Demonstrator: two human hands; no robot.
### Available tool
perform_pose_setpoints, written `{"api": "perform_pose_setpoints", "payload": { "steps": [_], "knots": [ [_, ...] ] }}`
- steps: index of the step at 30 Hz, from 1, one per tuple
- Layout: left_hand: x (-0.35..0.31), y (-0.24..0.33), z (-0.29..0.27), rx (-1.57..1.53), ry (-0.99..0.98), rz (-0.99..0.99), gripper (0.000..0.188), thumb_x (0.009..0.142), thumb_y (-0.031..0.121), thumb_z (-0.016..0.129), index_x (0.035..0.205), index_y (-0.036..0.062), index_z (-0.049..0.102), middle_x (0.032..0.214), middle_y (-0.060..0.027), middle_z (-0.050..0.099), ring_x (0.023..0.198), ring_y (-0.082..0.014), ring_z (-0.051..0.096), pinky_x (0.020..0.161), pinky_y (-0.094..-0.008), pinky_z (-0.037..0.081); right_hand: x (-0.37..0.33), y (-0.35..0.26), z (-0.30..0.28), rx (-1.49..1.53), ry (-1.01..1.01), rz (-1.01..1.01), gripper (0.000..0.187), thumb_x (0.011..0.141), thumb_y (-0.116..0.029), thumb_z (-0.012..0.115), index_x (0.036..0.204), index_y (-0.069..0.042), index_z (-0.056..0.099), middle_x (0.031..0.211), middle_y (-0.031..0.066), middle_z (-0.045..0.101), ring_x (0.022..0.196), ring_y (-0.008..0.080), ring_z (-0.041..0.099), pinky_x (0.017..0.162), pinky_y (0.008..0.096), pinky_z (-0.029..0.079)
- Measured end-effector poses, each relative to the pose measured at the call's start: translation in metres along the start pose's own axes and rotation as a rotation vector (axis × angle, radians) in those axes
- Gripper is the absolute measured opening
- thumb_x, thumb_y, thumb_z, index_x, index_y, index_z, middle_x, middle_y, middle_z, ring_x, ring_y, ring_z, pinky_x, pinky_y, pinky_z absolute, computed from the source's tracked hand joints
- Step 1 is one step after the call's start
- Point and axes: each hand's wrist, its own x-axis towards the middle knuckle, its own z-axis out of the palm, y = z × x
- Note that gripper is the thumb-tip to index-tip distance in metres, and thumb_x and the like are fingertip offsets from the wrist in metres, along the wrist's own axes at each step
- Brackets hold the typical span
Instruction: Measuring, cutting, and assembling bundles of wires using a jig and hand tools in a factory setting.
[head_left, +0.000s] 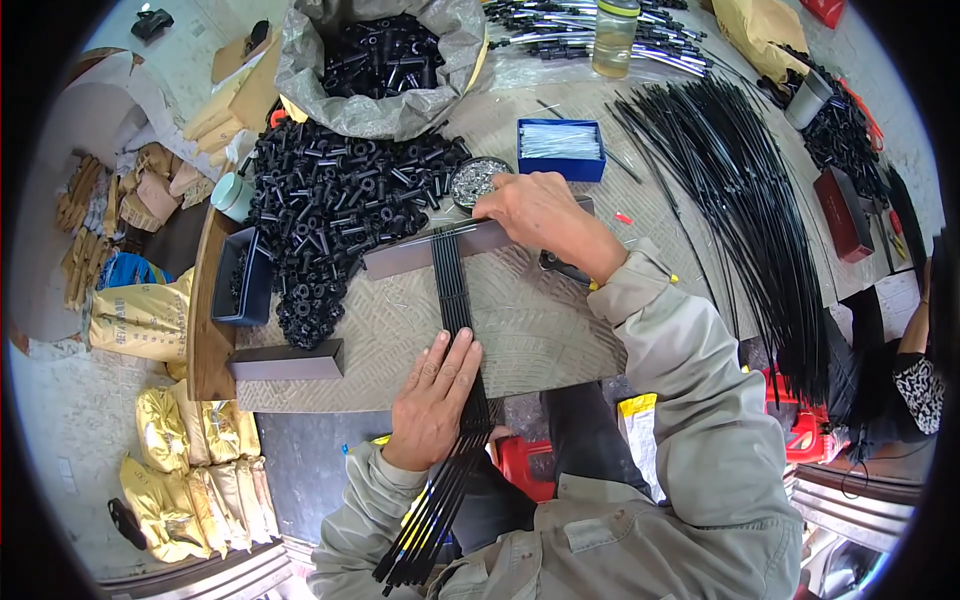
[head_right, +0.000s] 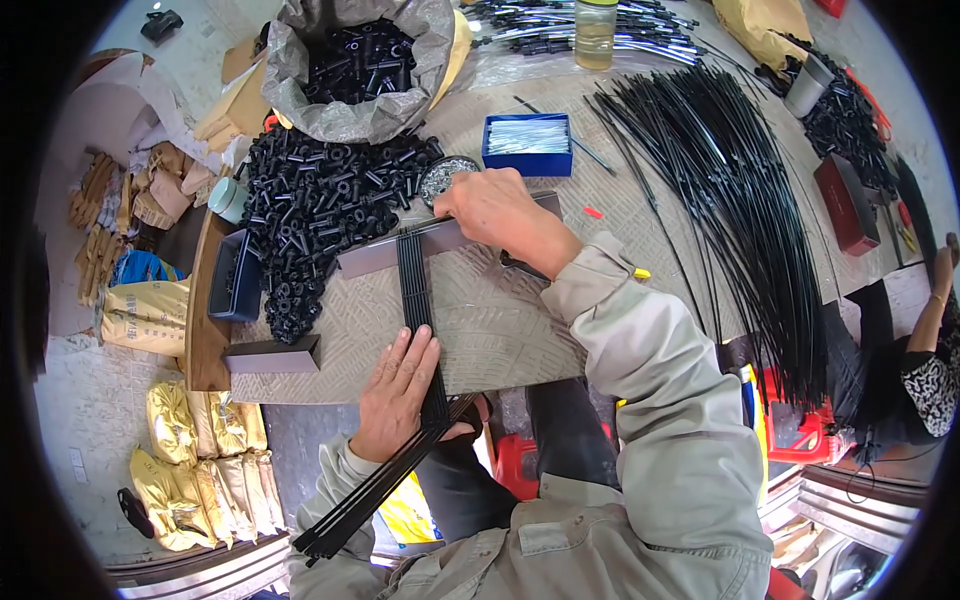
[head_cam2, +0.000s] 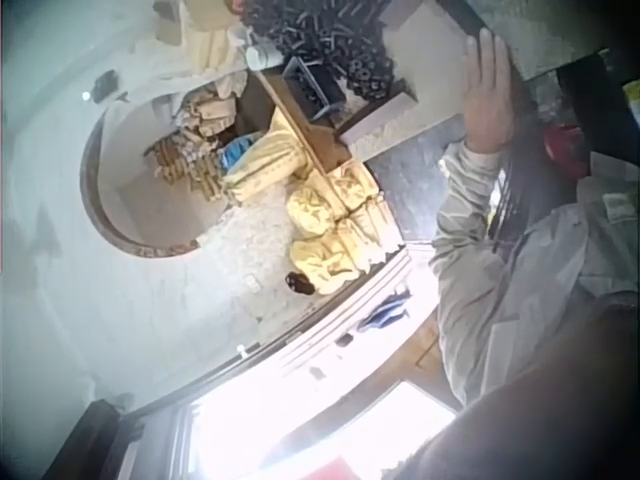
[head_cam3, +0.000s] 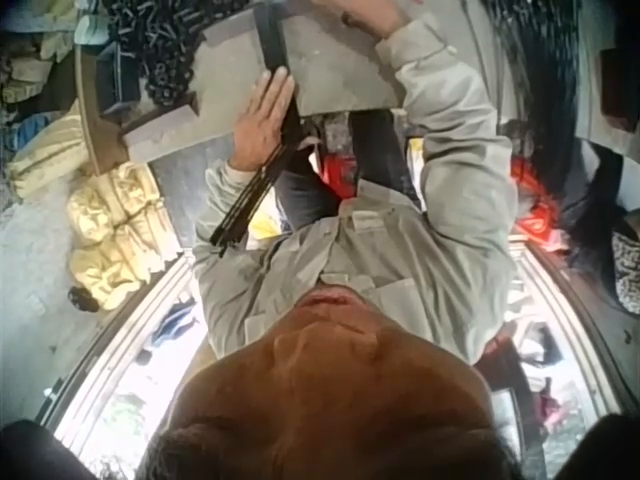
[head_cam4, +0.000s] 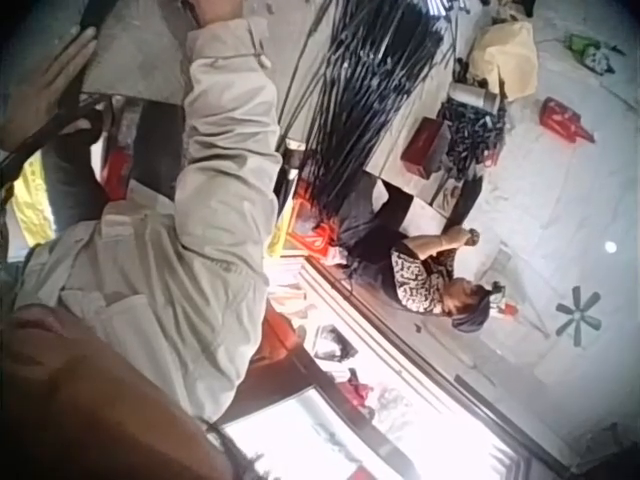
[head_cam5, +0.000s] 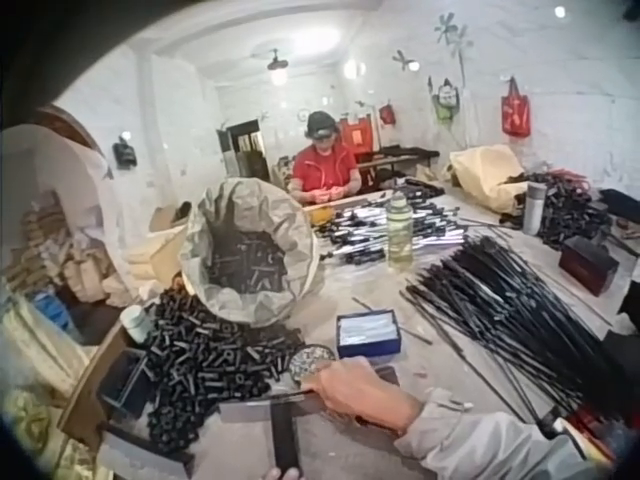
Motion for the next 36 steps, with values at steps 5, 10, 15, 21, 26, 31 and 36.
{"api": "perform_pose_setpoints", "payload": {
  "steps": [5, 10, 15, 21, 26, 31, 36],
  "knots": [
    [0.002, 0.003, -0.003, -0.026, 0.007, -0.009, 0.060, 0.080, 0.038, 0.051, 0.128, 0.0026, 0.043, 0.134, -0.0143, 0.041, 0.124, -0.0327, 0.039, 0.099, -0.0429, 0.034, 0.001, 0.001, 0.004, -0.017, -0.013, -0.002, 0.013, 0.079, -0.013, 0.054, 0.077, -0.015, 0.066, 0.076, 0.0095, 0.059, 0.065, 0.0306, 0.060, 0.052, 0.0406, 0.045],
    [0.004, 0.006, -0.006, -0.051, 0.020, -0.016, 0.071, 0.075, 0.048, 0.056, 0.127, 0.0022, 0.044, 0.133, -0.0146, 0.042, 0.123, -0.0332, 0.040, 0.099, -0.0429, 0.035, -0.001, 0.001, 0.001, 0.000, 0.001, -0.007, 0.012, 0.078, -0.013, 0.055, 0.077, -0.015, 0.066, 0.076, 0.0096, 0.059, 0.064, 0.0305, 0.060, 0.051, 0.0406, 0.044],
    [0.004, 0.005, -0.005, -0.043, 0.028, -0.016, 0.083, 0.068, 0.058, 0.060, 0.127, 0.0019, 0.044, 0.132, -0.0147, 0.043, 0.123, -0.0335, 0.040, 0.098, -0.0429, 0.035, -0.001, 0.002, 0.003, 0.014, 0.033, -0.018, 0.011, 0.078, -0.013, 0.055, 0.078, -0.015, 0.066, 0.075, 0.0086, 0.059, 0.065, 0.0304, 0.060, 0.051, 0.0408, 0.044],
    [0.004, 0.006, -0.005, -0.046, 0.029, -0.016, 0.081, 0.069, 0.056, 0.059, 0.127, 0.0018, 0.044, 0.132, -0.0149, 0.043, 0.123, -0.0337, 0.040, 0.098, -0.0431, 0.036, 0.001, 0.000, 0.005, 0.016, 0.006, -0.012, 0.011, 0.079, -0.013, 0.055, 0.079, -0.015, 0.066, 0.076, 0.0078, 0.059, 0.065, 0.0307, 0.060, 0.052, 0.0412, 0.044],
    [0.002, 0.003, -0.003, -0.028, 0.025, -0.010, 0.080, 0.070, 0.056, 0.058, 0.127, 0.0017, 0.044, 0.132, -0.0153, 0.042, 0.123, -0.0337, 0.040, 0.098, -0.0431, 0.036, 0.002, -0.002, 0.005, 0.044, 0.016, -0.005, 0.011, 0.079, -0.012, 0.054, 0.079, -0.015, 0.065, 0.076, 0.0078, 0.059, 0.065, 0.0313, 0.060, 0.052, 0.0415, 0.044],
    [0.003, 0.004, -0.004, -0.055, 0.028, -0.020, 0.078, 0.071, 0.055, 0.057, 0.127, 0.0019, 0.044, 0.133, -0.0153, 0.042, 0.123, -0.0338, 0.040, 0.098, -0.0433, 0.035, 0.001, 0.002, 0.016, 0.050, 0.069, -0.038, 0.011, 0.078, -0.012, 0.054, 0.081, -0.015, 0.064, 0.078, 0.0075, 0.059, 0.066, 0.0315, 0.060, 0.053, 0.0418, 0.044],
    [0.003, 0.004, -0.005, -0.076, 0.031, -0.022, 0.078, 0.071, 0.056, 0.057, 0.127, 0.0029, 0.044, 0.133, -0.0151, 0.042, 0.123, -0.0338, 0.039, 0.098, -0.0436, 0.035, 0.004, 0.002, 0.008, 0.098, 0.000, -0.022, 0.011, 0.078, -0.012, 0.054, 0.081, -0.015, 0.064, 0.079, 0.0070, 0.059, 0.068, 0.0313, 0.060, 0.053, 0.0419, 0.045]
  ]
}}
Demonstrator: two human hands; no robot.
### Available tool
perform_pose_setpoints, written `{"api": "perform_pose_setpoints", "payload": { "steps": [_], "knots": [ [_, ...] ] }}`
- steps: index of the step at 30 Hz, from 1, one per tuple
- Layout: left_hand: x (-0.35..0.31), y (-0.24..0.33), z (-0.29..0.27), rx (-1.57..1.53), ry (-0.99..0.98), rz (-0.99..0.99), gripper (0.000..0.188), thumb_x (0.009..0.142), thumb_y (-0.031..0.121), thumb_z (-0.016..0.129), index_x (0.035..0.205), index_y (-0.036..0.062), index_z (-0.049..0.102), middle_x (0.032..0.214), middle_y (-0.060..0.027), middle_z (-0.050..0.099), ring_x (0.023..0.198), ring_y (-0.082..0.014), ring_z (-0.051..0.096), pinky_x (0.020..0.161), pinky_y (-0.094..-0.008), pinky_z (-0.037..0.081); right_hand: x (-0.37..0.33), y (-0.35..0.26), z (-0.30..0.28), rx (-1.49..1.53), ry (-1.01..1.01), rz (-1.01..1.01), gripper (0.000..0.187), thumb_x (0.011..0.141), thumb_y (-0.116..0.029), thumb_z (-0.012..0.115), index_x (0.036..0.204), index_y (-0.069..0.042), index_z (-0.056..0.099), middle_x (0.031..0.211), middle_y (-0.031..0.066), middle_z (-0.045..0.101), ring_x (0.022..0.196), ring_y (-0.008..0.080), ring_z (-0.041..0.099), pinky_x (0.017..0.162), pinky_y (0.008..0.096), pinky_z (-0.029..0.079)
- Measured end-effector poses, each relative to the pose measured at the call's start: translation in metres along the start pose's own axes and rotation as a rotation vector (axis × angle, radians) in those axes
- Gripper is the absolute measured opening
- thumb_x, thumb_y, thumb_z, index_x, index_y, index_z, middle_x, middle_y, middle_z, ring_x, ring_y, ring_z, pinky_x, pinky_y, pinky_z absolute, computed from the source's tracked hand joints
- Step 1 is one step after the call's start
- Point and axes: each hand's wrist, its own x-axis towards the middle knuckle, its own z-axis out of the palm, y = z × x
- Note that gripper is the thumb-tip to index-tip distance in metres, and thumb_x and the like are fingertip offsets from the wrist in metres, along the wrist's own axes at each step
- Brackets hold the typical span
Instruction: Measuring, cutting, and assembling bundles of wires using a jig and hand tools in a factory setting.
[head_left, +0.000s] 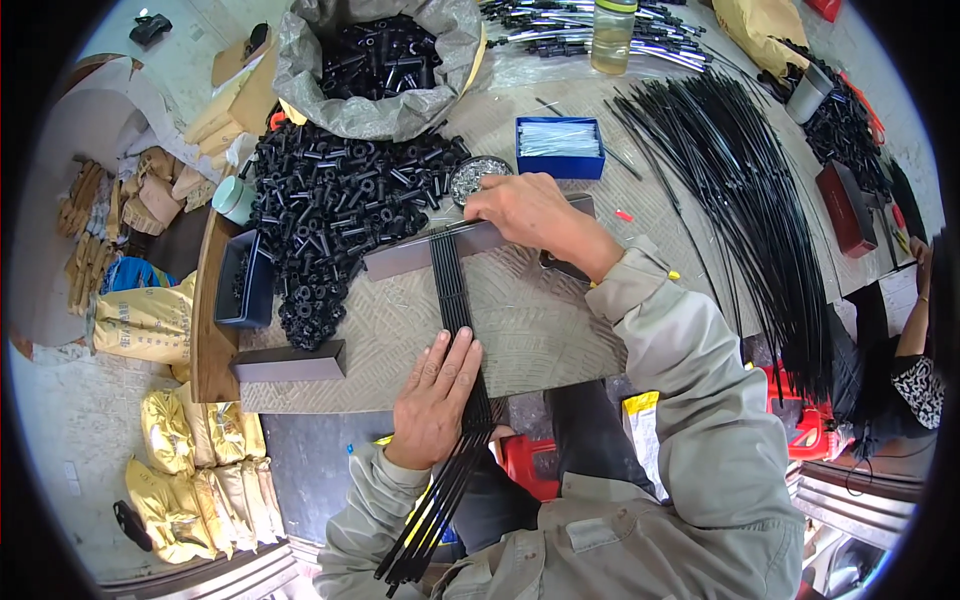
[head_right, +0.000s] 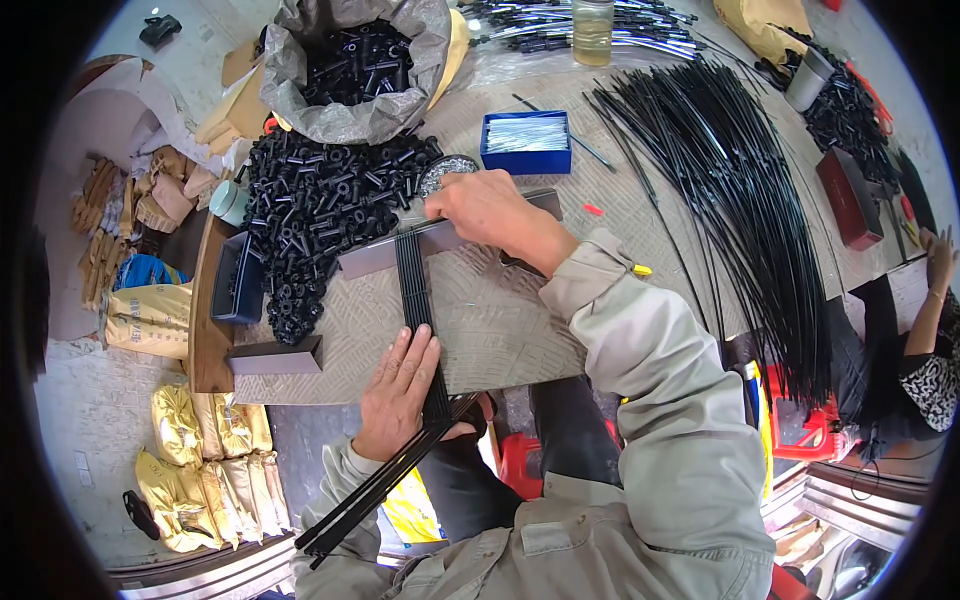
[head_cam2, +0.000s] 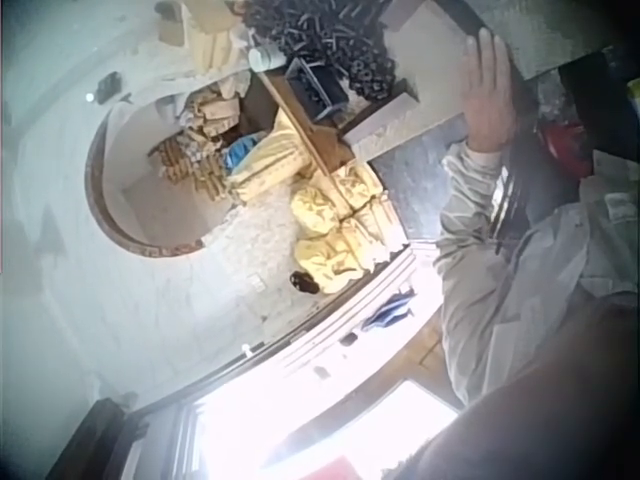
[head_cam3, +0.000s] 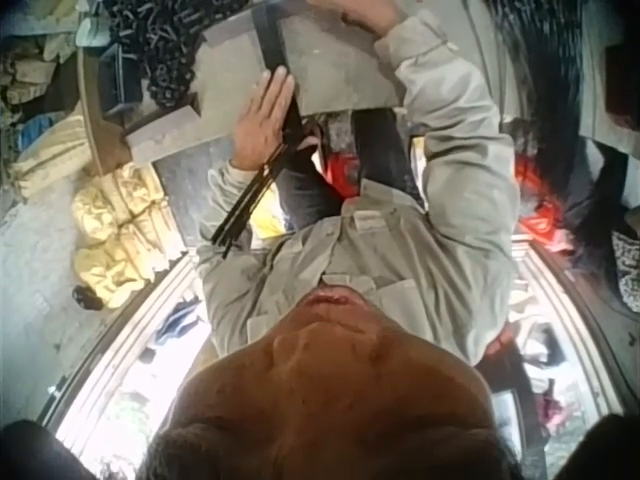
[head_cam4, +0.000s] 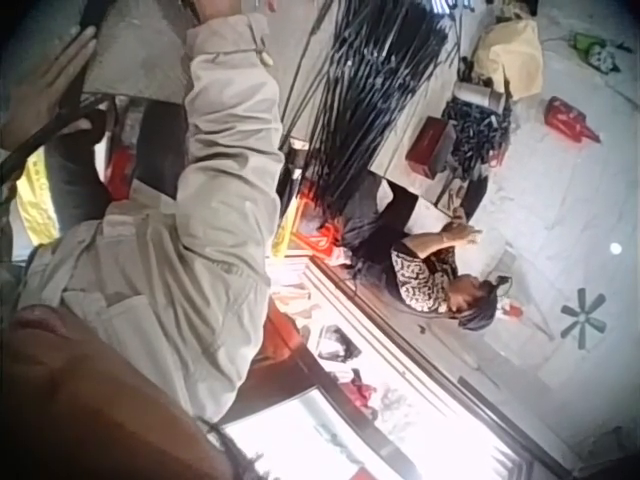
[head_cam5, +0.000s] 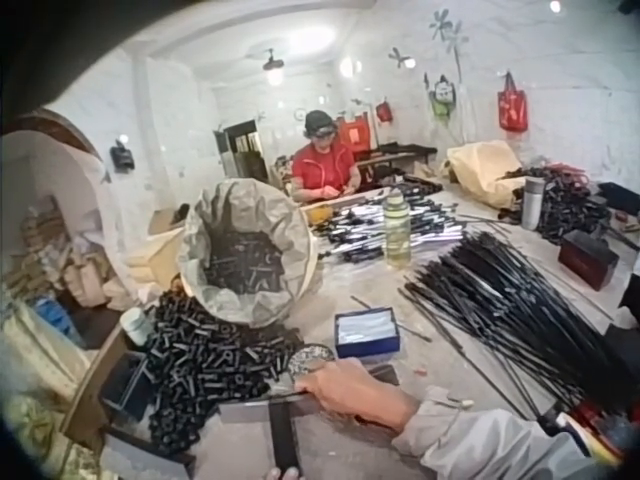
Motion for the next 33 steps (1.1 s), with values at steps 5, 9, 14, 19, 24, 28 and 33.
{"api": "perform_pose_setpoints", "payload": {
  "steps": [5, 9, 14, 19, 24, 28, 33],
  "knots": [
    [-0.0006, -0.0017, 0.0031, 0.047, 0.003, 0.017, 0.080, 0.070, 0.058, 0.057, 0.127, 0.0042, 0.044, 0.132, -0.0148, 0.042, 0.123, -0.0336, 0.039, 0.097, -0.0432, 0.036, -0.0002, -0.0029, 0.0031, -0.056, 0.012, -0.006, 0.011, 0.077, -0.009, 0.054, 0.081, -0.013, 0.064, 0.079, 0.0070, 0.059, 0.069, 0.0304, 0.060, 0.053, 0.0417, 0.045],
    [0.0007, 0.0007, 0.0011, 0.038, 0.003, 0.011, 0.081, 0.069, 0.059, 0.058, 0.127, 0.0045, 0.045, 0.133, -0.0147, 0.042, 0.123, -0.0335, 0.040, 0.097, -0.0432, 0.036, -0.0007, -0.0046, 0.0004, -0.097, 0.032, -0.059, 0.011, 0.076, -0.008, 0.055, 0.082, -0.011, 0.064, 0.078, 0.0071, 0.058, 0.069, 0.0296, 0.060, 0.054, 0.0411, 0.045],
    [0.0001, 0.0009, 0.0023, 0.042, -0.002, 0.006, 0.082, 0.068, 0.059, 0.058, 0.127, 0.0045, 0.044, 0.133, -0.0145, 0.042, 0.123, -0.0334, 0.040, 0.097, -0.0432, 0.036, -0.0031, -0.0045, -0.0024, -0.072, 0.073, -0.100, 0.011, 0.075, -0.008, 0.056, 0.082, -0.011, 0.064, 0.076, 0.0072, 0.057, 0.068, 0.0291, 0.060, 0.054, 0.0401, 0.045],
    [0.0001, 0.0014, 0.0033, 0.038, 0.000, -0.001, 0.079, 0.070, 0.056, 0.057, 0.127, 0.0043, 0.044, 0.134, -0.0141, 0.041, 0.123, -0.0330, 0.039, 0.097, -0.0430, 0.036, -0.0047, -0.0051, -0.0020, -0.084, 0.030, -0.037, 0.012, 0.073, -0.006, 0.057, 0.082, -0.012, 0.064, 0.076, 0.0066, 0.057, 0.071, 0.0280, 0.060, 0.056, 0.0392, 0.045],
    [-0.0024, -0.0049, 0.0076, 0.122, -0.008, 0.024, 0.073, 0.073, 0.052, 0.056, 0.128, 0.0041, 0.044, 0.134, -0.0137, 0.041, 0.124, -0.0322, 0.039, 0.098, -0.0429, 0.035, -0.0044, -0.0064, -0.0043, -0.087, 0.075, -0.047, 0.014, 0.071, -0.005, 0.058, 0.082, -0.011, 0.064, 0.076, 0.0065, 0.057, 0.074, 0.0269, 0.060, 0.057, 0.0383, 0.046],
    [-0.0009, -0.0025, 0.0035, 0.072, 0.000, 0.013, 0.070, 0.076, 0.050, 0.053, 0.128, 0.0041, 0.044, 0.134, -0.0134, 0.041, 0.124, -0.0317, 0.039, 0.098, -0.0429, 0.035, -0.0048, -0.0057, -0.0059, -0.123, 0.045, -0.048, 0.014, 0.070, -0.004, 0.058, 0.081, -0.010, 0.063, 0.076, 0.0067, 0.057, 0.076, 0.0265, 0.060, 0.059, 0.0378, 0.046],
    [-0.0004, -0.0018, 0.0011, 0.040, -0.007, 0.011, 0.073, 0.075, 0.053, 0.053, 0.128, 0.0041, 0.044, 0.134, -0.0138, 0.041, 0.123, -0.0321, 0.040, 0.098, -0.0427, 0.035, -0.0048, -0.0065, -0.0032, -0.120, 0.066, -0.062, 0.013, 0.069, -0.004, 0.058, 0.080, -0.010, 0.062, 0.076, 0.0067, 0.057, 0.076, 0.0266, 0.060, 0.060, 0.0376, 0.046]
  ]
}}
